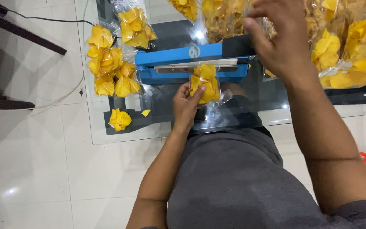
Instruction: Bagging yellow food items into small plastic bags and sealing them using a manual heat sealer.
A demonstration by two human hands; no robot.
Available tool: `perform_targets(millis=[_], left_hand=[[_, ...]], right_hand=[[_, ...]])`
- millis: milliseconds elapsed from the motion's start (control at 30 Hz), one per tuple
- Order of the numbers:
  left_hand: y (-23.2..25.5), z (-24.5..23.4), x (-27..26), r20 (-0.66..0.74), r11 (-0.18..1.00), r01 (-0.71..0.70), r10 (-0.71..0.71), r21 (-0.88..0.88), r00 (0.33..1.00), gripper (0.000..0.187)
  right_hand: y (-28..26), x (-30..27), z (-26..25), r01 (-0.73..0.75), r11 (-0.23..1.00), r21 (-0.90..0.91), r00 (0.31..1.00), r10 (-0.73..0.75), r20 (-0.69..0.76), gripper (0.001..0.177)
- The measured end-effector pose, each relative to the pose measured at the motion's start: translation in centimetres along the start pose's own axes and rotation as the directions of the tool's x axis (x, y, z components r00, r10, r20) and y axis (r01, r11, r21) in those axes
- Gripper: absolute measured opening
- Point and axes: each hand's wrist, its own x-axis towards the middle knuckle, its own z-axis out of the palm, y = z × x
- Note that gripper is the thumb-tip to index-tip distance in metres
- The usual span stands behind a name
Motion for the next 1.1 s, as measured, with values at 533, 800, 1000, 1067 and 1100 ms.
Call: perform_targets(millis=[533,800,1000,1067,1100], left_hand=[[-0.7,0.1,0.3,-0.024,0.997,-0.019,0.017,-0.072,1.000,0.055],[-0.4,-0.3,0.4,-0.024,0.999,-0.018,0.017,-0.034,1.000,0.054],[-0.6,-0.8,0.9,-0.018,1.000,-0.013,0.012,-0.028,1.000,0.054],[-0.6,-1.1,1.2,-0.022,1.000,0.004,-0.004,-0.024,1.000,0.056],[-0.8,-1.4,1.6,-0.038,0.998,0.024,-0.026,-0.051,0.999,0.057]], right_hand=[[5.9,-1.9,5.7,-0.020,0.986,-0.163,0.929,0.078,0.362,0.037],[6.8,-2.3,7.4,0.003,0.983,-0.182,0.916,0.070,0.395,0.034],[9.2,-4.1,9.9,-0.045,0.997,-0.065,0.920,0.067,0.387,0.035],[9.2,-3.8,9.8,-0.051,0.998,-0.045,0.922,0.065,0.382,0.036],[9.1,-3.7,9.8,-0.093,0.996,-0.007,0.914,0.088,0.395,0.037]])
